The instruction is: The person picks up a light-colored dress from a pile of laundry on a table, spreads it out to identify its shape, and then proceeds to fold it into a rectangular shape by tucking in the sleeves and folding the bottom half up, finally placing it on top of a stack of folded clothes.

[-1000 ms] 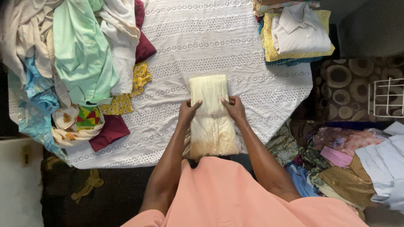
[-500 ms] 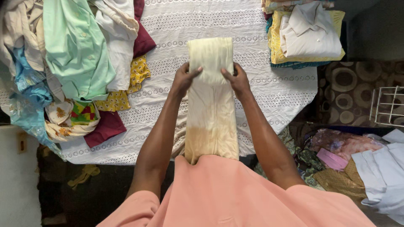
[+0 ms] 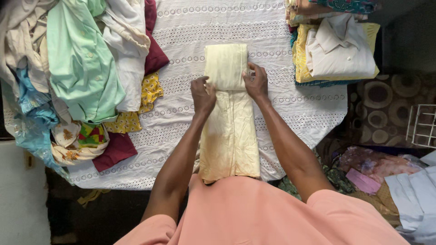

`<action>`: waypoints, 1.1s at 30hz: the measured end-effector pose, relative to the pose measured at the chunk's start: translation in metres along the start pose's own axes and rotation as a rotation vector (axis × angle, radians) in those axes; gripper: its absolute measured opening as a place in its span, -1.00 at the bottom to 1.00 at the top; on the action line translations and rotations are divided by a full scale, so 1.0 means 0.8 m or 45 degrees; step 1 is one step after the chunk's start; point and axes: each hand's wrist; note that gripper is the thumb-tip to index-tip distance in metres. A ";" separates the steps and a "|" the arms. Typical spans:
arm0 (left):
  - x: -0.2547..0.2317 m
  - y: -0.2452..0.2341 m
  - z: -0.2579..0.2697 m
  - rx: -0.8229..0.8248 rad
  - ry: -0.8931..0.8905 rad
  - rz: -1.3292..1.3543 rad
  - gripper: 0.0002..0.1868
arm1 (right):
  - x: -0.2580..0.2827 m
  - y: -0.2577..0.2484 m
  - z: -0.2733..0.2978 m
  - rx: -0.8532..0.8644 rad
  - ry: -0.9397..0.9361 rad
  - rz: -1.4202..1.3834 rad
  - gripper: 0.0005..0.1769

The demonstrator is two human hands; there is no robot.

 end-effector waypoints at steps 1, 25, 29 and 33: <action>-0.008 0.004 0.006 -0.006 -0.001 -0.003 -0.56 | 0.009 -0.002 -0.010 0.003 -0.005 -0.003 -0.45; 0.037 0.071 0.006 0.531 -0.576 1.014 -0.73 | 0.157 -0.035 -0.087 0.673 -0.337 0.737 -0.51; 0.058 0.071 0.016 0.514 -1.004 1.597 -0.73 | 0.146 -0.063 0.017 0.298 -0.678 0.459 -0.58; 0.074 0.051 0.035 0.576 -0.861 2.020 -0.52 | 0.143 -0.071 0.123 0.204 -0.632 0.295 -0.60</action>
Point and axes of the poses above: each hand's wrist, its own z-axis away from the middle knuckle, its own y-axis out of the palm, x = y × z, and after that the axes turned 1 degree about x, right-handed
